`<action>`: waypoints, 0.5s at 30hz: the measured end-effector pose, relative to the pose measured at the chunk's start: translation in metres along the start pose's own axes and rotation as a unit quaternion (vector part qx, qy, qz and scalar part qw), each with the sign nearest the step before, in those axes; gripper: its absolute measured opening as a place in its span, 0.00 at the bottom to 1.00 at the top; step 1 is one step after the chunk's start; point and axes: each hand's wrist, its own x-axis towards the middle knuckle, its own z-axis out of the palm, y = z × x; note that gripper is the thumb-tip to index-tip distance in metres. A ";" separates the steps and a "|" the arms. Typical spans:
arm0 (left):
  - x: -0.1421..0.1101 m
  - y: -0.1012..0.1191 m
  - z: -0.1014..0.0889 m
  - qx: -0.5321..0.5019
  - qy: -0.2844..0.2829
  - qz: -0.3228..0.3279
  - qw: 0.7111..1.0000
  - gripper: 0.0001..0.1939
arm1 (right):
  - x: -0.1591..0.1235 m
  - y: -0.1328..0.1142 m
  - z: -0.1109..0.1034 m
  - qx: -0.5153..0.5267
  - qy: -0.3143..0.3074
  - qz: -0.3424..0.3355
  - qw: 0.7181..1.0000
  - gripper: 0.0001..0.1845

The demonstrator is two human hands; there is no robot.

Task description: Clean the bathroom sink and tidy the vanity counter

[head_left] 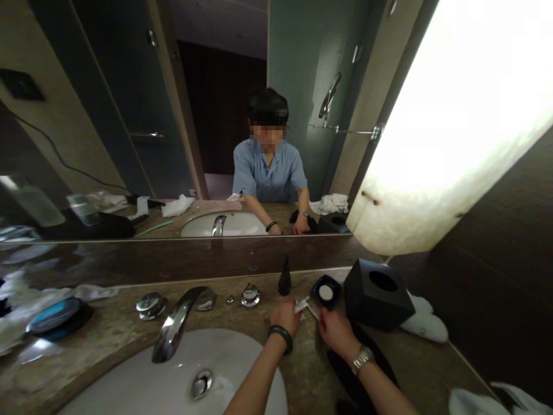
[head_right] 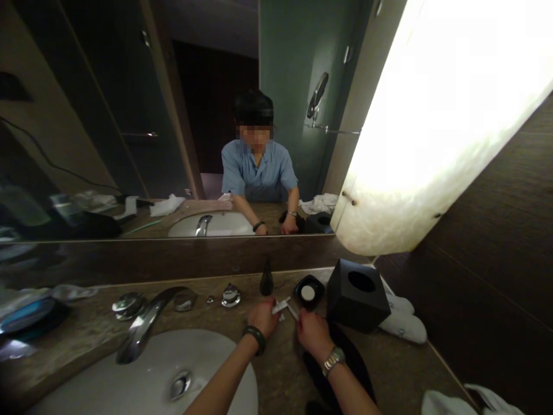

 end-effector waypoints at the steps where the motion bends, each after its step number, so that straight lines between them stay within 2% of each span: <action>1: -0.002 0.006 0.003 0.002 -0.005 0.004 1.000 0.15 | -0.003 0.001 -0.001 0.009 -0.004 0.001 1.000 0.16; 5: -0.020 0.019 0.018 0.005 -0.031 0.033 0.999 0.15 | -0.023 0.005 0.002 0.048 -0.045 -0.012 0.998 0.15; 11: -0.057 0.022 0.031 -0.010 -0.078 0.076 0.994 0.17 | -0.082 0.018 0.004 0.140 -0.082 -0.021 0.987 0.15; 13: -0.066 0.021 0.029 -0.027 -0.095 0.089 0.991 0.17 | -0.098 0.033 -0.002 0.181 -0.049 -0.021 0.982 0.17; 15: -0.068 0.016 0.022 -0.046 -0.096 0.085 0.991 0.16 | -0.111 0.053 -0.004 0.179 0.020 -0.016 0.984 0.21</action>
